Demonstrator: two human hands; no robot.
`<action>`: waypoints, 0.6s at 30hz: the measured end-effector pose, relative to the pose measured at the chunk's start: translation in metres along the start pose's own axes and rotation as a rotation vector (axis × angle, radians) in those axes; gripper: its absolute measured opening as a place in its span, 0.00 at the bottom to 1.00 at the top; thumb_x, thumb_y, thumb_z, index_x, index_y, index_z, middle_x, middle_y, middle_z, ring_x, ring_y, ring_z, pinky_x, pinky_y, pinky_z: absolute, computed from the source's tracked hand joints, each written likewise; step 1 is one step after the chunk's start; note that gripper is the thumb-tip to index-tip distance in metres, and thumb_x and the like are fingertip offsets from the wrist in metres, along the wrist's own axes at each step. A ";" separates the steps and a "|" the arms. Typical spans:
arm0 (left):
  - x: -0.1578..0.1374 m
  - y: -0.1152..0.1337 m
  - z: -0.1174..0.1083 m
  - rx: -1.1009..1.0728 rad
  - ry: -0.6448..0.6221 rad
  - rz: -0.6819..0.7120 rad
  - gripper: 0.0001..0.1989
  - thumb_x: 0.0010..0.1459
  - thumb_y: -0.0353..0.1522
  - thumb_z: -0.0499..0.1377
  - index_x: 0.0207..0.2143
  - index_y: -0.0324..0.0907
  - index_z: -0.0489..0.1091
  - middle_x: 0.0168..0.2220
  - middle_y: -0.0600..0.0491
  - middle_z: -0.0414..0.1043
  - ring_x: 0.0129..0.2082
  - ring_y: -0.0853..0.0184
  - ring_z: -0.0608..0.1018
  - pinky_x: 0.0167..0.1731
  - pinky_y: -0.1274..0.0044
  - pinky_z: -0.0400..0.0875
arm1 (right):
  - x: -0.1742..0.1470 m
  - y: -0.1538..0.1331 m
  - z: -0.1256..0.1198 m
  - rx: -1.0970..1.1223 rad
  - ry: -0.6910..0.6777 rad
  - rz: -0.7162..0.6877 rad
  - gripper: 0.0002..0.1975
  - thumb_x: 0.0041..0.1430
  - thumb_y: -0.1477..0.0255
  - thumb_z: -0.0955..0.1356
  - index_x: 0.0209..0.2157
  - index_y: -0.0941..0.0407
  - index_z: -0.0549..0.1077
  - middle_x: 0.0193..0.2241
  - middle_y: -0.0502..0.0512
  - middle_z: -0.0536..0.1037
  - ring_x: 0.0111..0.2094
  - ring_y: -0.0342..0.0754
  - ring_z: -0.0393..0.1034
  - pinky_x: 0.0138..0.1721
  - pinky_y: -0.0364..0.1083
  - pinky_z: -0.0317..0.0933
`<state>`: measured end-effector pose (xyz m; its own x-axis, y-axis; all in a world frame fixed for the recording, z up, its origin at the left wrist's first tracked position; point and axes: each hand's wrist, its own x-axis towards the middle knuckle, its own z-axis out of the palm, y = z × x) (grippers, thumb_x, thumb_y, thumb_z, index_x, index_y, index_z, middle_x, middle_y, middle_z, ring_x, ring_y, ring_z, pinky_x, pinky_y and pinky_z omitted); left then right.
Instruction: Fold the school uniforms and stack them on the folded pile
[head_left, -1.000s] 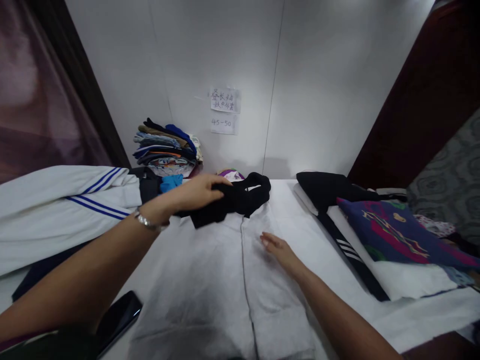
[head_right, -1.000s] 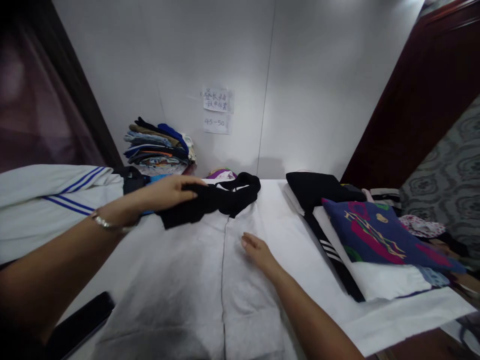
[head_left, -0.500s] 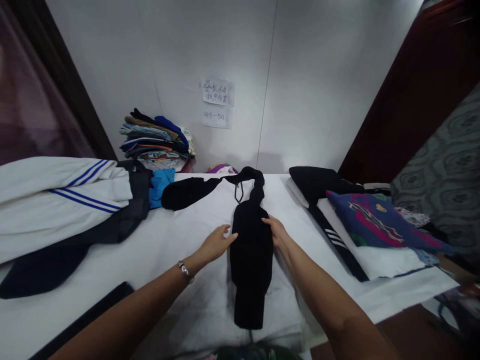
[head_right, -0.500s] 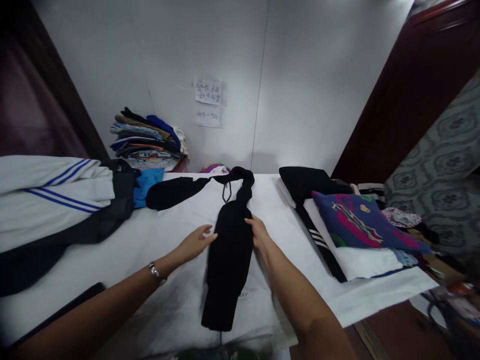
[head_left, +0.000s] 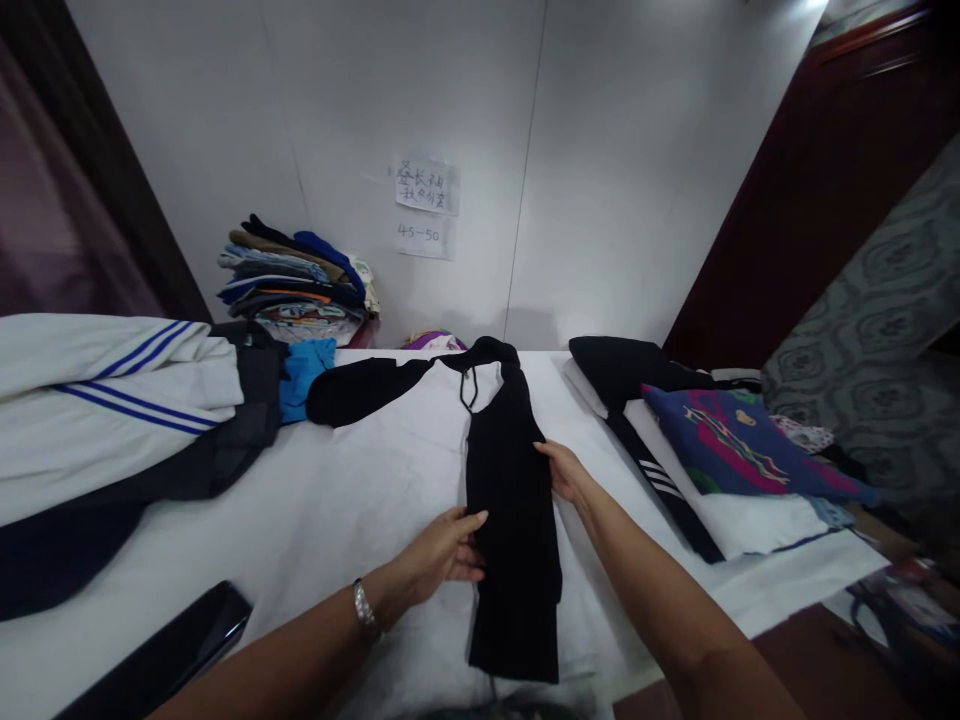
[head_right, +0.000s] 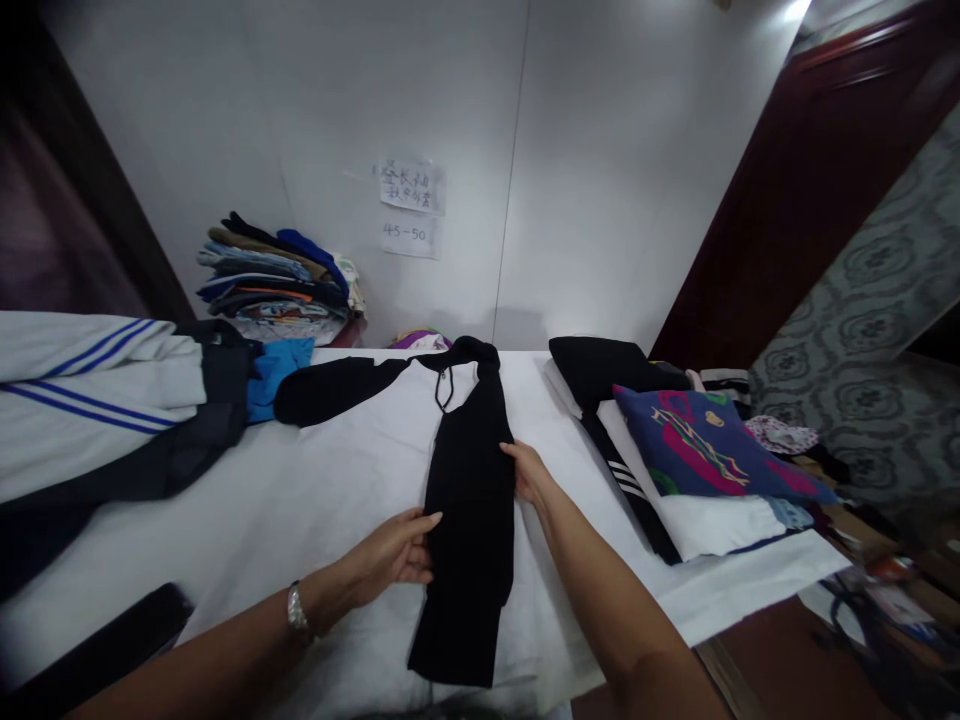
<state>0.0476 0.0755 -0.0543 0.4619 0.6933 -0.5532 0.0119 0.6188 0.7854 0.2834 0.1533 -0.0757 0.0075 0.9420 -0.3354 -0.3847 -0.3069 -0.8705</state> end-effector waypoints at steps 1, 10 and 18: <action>-0.003 -0.002 0.004 0.002 -0.032 -0.003 0.22 0.51 0.46 0.62 0.42 0.41 0.65 0.35 0.50 0.74 0.32 0.65 0.78 0.34 0.71 0.72 | 0.006 -0.002 -0.002 -0.006 -0.006 -0.025 0.08 0.53 0.75 0.68 0.37 0.56 0.72 0.28 0.51 0.77 0.29 0.45 0.72 0.30 0.42 0.67; -0.013 -0.017 0.020 0.143 -0.021 0.062 0.16 0.43 0.39 0.64 0.33 0.41 0.66 0.21 0.58 0.68 0.21 0.72 0.71 0.21 0.80 0.63 | 0.080 -0.027 0.006 -0.203 0.057 -0.132 0.32 0.59 0.75 0.63 0.64 0.51 0.51 0.40 0.52 0.78 0.38 0.45 0.75 0.38 0.45 0.69; 0.017 0.022 -0.022 0.754 0.365 0.385 0.19 0.58 0.49 0.51 0.32 0.42 0.66 0.30 0.52 0.74 0.27 0.66 0.75 0.28 0.74 0.68 | 0.128 -0.037 0.013 -0.768 0.214 -0.304 0.33 0.59 0.73 0.62 0.65 0.60 0.53 0.62 0.63 0.60 0.62 0.52 0.56 0.60 0.50 0.53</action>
<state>0.0357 0.1090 -0.0525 0.2473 0.9541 -0.1688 0.5491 0.0055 0.8357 0.2870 0.2871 -0.0819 0.2135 0.9761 -0.0413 0.3941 -0.1248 -0.9106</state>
